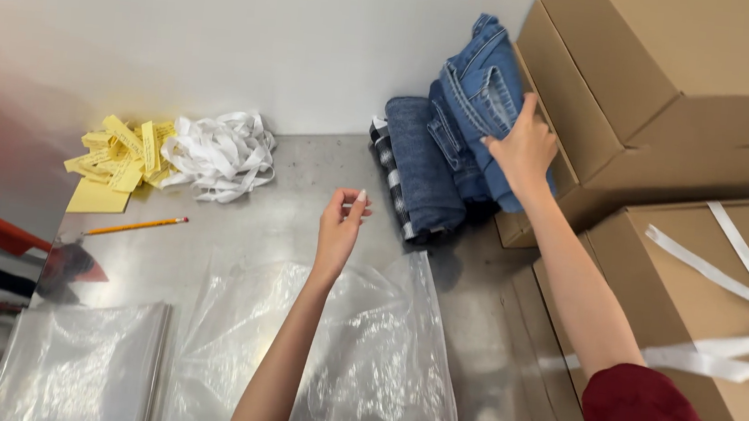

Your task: The person unties a white ribbon on a cardboard box, opens it, and removes a pair of jeans wrapped in a plastic bag. They place the jeans on a stack of other folded jeans and then fold the empty plastic bag on the table.

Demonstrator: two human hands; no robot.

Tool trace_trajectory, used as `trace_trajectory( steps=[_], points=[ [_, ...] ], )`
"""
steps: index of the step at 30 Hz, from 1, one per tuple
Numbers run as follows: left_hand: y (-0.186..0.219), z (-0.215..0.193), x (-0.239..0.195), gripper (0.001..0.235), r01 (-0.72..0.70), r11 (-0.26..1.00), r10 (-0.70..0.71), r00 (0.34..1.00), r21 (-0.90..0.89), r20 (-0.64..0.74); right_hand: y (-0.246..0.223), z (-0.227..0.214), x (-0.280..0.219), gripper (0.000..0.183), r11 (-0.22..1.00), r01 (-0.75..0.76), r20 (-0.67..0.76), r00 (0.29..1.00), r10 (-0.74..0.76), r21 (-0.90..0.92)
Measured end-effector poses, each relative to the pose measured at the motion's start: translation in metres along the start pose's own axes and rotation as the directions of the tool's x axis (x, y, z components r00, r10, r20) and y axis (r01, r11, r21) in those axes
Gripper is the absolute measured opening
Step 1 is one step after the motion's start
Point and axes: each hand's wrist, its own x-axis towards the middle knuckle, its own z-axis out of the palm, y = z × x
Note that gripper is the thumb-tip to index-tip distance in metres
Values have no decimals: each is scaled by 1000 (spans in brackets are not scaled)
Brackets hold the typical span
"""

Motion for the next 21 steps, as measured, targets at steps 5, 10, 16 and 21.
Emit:
trace_trajectory(
  steps=[5, 10, 16, 21],
  points=[
    [-20, 7, 35, 19, 26, 1000, -26, 1000, -15, -4, 11, 49, 55, 87, 988, -11, -54, 999, 3, -152],
    [-35, 17, 52, 19, 86, 995, -86, 996, -54, 8, 2, 102, 65, 89, 926, 36, -79, 994, -71, -375],
    [-53, 33, 48, 19, 195, 978, -193, 980, -75, 39, -23, 118, 42, 73, 760, 29, -261, 930, -259, -649],
    [-38, 27, 25, 18, 228, 971, -225, 973, -74, 51, -30, 150, 28, 68, 706, 95, -264, 885, -382, -702]
  ],
)
